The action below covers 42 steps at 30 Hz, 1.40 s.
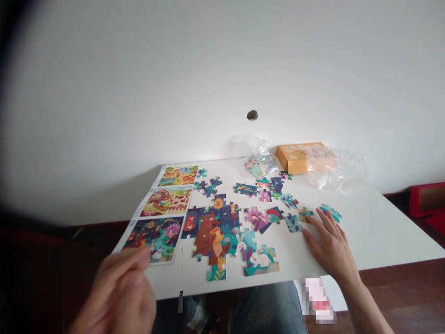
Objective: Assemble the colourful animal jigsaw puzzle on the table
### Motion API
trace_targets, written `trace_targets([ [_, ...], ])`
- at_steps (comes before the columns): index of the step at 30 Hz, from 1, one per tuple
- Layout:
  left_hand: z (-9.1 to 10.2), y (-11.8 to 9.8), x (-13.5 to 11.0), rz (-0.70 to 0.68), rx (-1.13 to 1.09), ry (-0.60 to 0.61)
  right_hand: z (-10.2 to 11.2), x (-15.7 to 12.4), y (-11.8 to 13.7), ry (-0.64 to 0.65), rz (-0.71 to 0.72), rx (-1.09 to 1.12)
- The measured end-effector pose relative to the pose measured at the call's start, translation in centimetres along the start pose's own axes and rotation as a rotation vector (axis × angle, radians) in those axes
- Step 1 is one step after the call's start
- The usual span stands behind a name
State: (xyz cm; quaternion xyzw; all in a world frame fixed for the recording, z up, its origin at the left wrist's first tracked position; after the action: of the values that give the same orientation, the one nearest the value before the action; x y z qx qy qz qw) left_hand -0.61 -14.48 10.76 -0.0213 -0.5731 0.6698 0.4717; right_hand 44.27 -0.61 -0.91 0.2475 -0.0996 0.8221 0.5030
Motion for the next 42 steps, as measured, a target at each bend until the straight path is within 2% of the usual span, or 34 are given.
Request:
trace_targets([
  [3,-3.3,1.9,0.6,-0.093,0.163,0.088,-0.3,-0.2,-0.4,0.005,-0.001,0.000],
  [4,-4.0,3.0,0.6,-0.105,0.233,0.072,-0.3,-0.2,-0.5,0.008,-0.001,-0.001],
  [8,-5.9,7.2,-0.4,-0.077,0.412,0.121,-0.5,-0.3,-0.7,0.017,0.006,-0.002],
  [11,-6.3,8.5,-0.9,-0.030,0.433,0.165,-0.5,-0.4,-0.8,0.015,0.006,-0.008],
  [18,-6.5,9.2,-0.8,0.036,0.439,0.211,-0.5,-0.4,-0.7,0.011,-0.003,0.002],
  [42,-6.6,8.3,-0.8,0.024,0.450,0.227,-0.5,-0.4,-0.9,0.025,-0.011,0.017],
])
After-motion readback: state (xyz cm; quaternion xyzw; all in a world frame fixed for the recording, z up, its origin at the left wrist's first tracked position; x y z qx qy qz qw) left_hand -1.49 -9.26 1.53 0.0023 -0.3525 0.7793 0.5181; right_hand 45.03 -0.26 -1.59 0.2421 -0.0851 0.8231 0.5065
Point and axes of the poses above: each hand's wrist, its own x-axis towards the middle knuckle, its own z-axis out of the back of the hand, y = z × x, the point moved 7 cm from there along x, towards the middle knuckle, and after that the axes turned 12 degrees about z, right-handed, at the moved point
